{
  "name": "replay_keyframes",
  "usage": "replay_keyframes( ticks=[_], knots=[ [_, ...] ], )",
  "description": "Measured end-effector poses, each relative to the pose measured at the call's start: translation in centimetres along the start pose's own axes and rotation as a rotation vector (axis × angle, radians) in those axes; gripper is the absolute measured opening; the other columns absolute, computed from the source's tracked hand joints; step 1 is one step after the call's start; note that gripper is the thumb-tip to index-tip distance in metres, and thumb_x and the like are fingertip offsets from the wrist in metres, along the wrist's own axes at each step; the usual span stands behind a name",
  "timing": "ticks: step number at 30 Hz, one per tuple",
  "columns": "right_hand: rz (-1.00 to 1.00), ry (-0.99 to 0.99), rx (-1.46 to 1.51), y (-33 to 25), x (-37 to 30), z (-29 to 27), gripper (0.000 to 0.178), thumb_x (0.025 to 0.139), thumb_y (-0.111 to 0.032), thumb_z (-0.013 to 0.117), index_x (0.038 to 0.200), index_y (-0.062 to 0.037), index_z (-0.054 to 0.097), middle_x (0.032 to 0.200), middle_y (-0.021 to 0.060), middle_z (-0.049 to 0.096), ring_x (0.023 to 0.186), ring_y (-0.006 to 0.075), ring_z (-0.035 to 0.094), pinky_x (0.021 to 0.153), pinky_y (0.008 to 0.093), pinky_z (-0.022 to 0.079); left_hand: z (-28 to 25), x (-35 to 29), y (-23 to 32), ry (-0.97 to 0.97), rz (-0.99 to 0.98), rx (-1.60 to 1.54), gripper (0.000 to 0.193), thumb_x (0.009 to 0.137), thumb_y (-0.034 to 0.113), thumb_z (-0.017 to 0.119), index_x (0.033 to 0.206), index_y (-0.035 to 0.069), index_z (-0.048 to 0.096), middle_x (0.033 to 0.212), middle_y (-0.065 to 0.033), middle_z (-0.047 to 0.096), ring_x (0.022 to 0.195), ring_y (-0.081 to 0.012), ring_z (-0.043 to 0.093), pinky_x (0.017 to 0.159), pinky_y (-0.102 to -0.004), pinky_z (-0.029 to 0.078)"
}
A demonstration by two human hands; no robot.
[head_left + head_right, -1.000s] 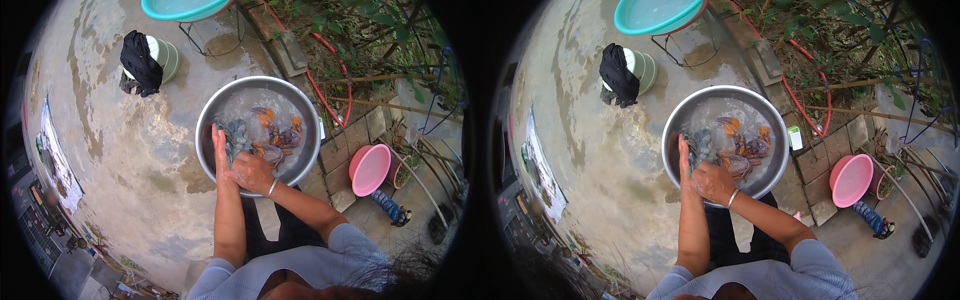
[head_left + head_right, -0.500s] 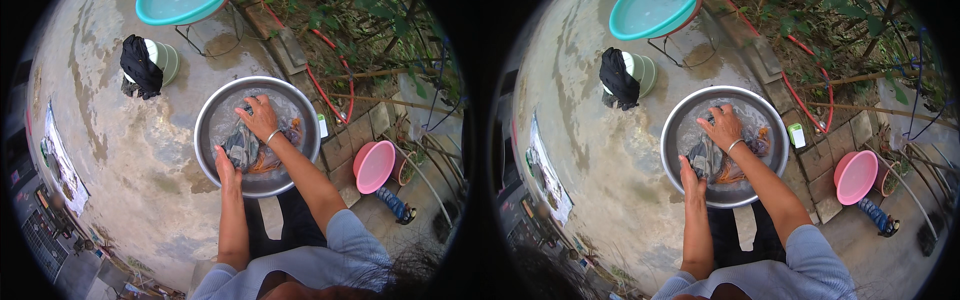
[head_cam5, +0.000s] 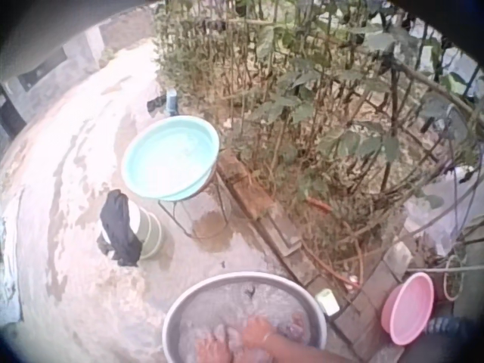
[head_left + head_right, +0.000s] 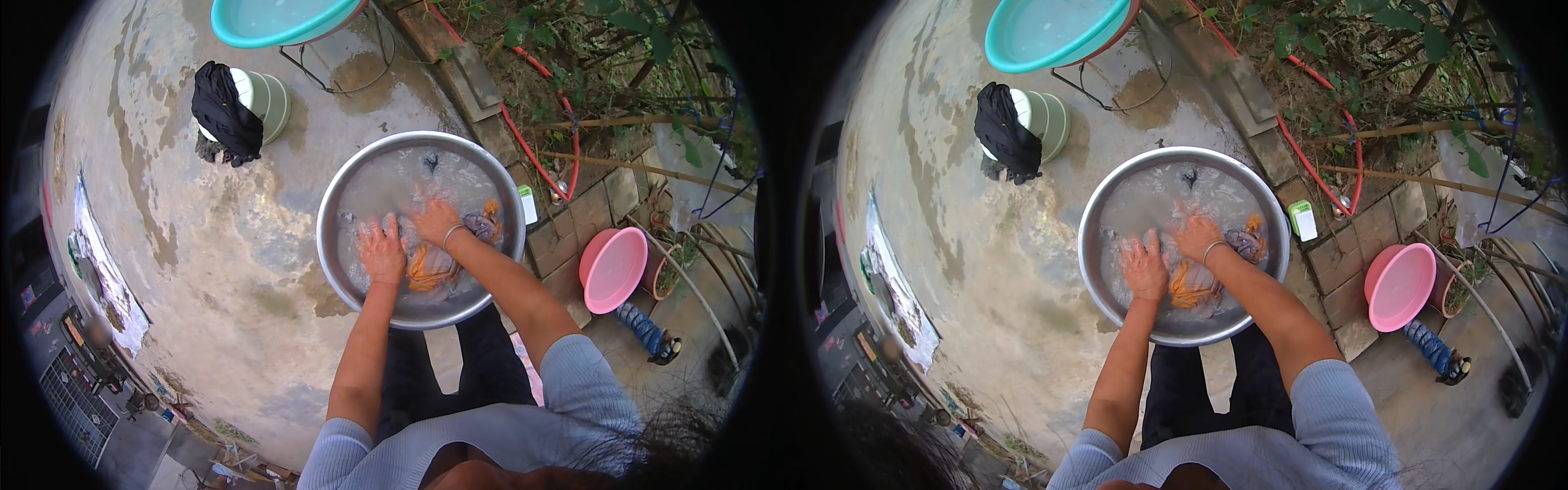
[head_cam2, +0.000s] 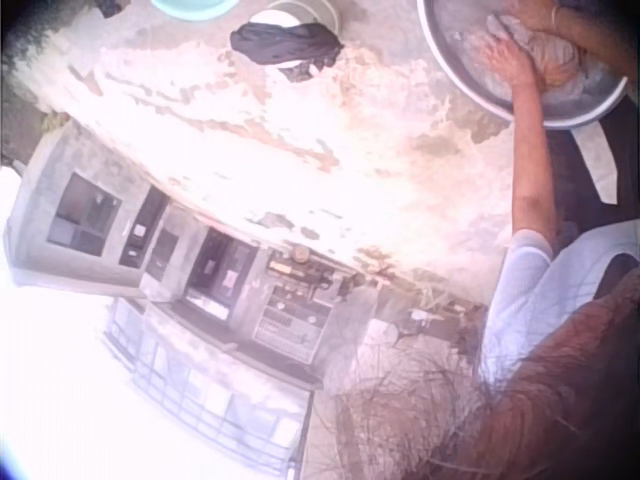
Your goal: The person washes clothes by hand in a metal basin, applying soap and scrubbing the fabric. They then rinse the clothes in a pink basin and a blue basin before hanging them on a clothesline to dry.
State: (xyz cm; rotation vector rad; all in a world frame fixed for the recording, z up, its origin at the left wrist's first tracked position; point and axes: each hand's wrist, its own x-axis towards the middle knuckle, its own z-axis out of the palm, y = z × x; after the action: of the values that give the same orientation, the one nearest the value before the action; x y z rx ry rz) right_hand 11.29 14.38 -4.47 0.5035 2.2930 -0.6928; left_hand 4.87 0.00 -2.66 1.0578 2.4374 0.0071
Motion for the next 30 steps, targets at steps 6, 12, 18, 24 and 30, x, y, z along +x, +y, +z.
replay_keyframes(
  ticks=[6, 12, 18, 24, 30],
  knots=[
    [0.008, 0.263, 0.291, 0.9, 2.9, 4.1, 0.046, 0.093, -0.032, 0.043, 0.136, -0.0161, 0.045, 0.143, 0.0171, 0.036, 0.127, 0.0340, 0.041, 0.103, 0.0441, 0.038, 5.5, -0.2, -3.7, -0.275, 0.157, 0.256, 0.035, 0.084, 0.026, 0.058, 0.116, 0.014, 0.062, 0.115, -0.0161, 0.061, 0.110, -0.0342, 0.056, 0.097, -0.0479, 0.041],
    [-0.133, 0.611, 0.363, 1.6, 0.1, -0.2, 0.035, 0.089, -0.029, 0.058, 0.119, -0.0130, 0.059, 0.122, 0.0153, 0.053, 0.109, 0.0367, 0.052, 0.096, 0.0442, 0.040, -2.2, 3.0, -1.4, 0.327, 0.130, -0.361, 0.023, 0.084, 0.027, 0.064, 0.085, 0.004, 0.067, 0.084, -0.0150, 0.066, 0.078, -0.0349, 0.062, 0.075, -0.0418, 0.048],
    [-0.064, 0.745, 0.708, 2.0, -5.6, -3.9, 0.050, 0.074, -0.033, 0.075, 0.116, -0.0120, 0.057, 0.105, 0.0154, 0.057, 0.097, 0.0347, 0.056, 0.084, 0.0399, 0.046, -7.6, 0.4, -2.7, 0.344, -0.227, -0.952, 0.033, 0.094, 0.031, 0.056, 0.089, -0.001, 0.063, 0.084, -0.0085, 0.065, 0.073, -0.0219, 0.060, 0.065, -0.0348, 0.048],
    [-0.091, 0.405, 0.661, 4.7, -8.3, -5.4, 0.034, 0.073, -0.018, 0.072, 0.104, -0.0088, 0.062, 0.097, 0.0098, 0.064, 0.094, 0.0229, 0.060, 0.081, 0.0326, 0.046, -11.4, 0.7, -0.7, 0.092, -0.541, -1.879, 0.053, 0.100, 0.045, 0.038, 0.117, -0.004, 0.052, 0.106, -0.0139, 0.063, 0.091, -0.0251, 0.064, 0.082, -0.0366, 0.054],
    [-0.126, 0.850, 1.090, 4.2, -7.6, -6.0, 0.023, 0.081, -0.012, 0.064, 0.103, -0.0047, 0.063, 0.098, 0.0102, 0.064, 0.094, 0.0230, 0.062, 0.085, 0.0327, 0.046, -6.1, 0.9, -4.6, -0.098, -0.597, -2.173, 0.057, 0.096, 0.049, 0.045, 0.127, 0.002, 0.050, 0.123, -0.0146, 0.058, 0.111, -0.0300, 0.057, 0.095, -0.0467, 0.048]
  ],
)
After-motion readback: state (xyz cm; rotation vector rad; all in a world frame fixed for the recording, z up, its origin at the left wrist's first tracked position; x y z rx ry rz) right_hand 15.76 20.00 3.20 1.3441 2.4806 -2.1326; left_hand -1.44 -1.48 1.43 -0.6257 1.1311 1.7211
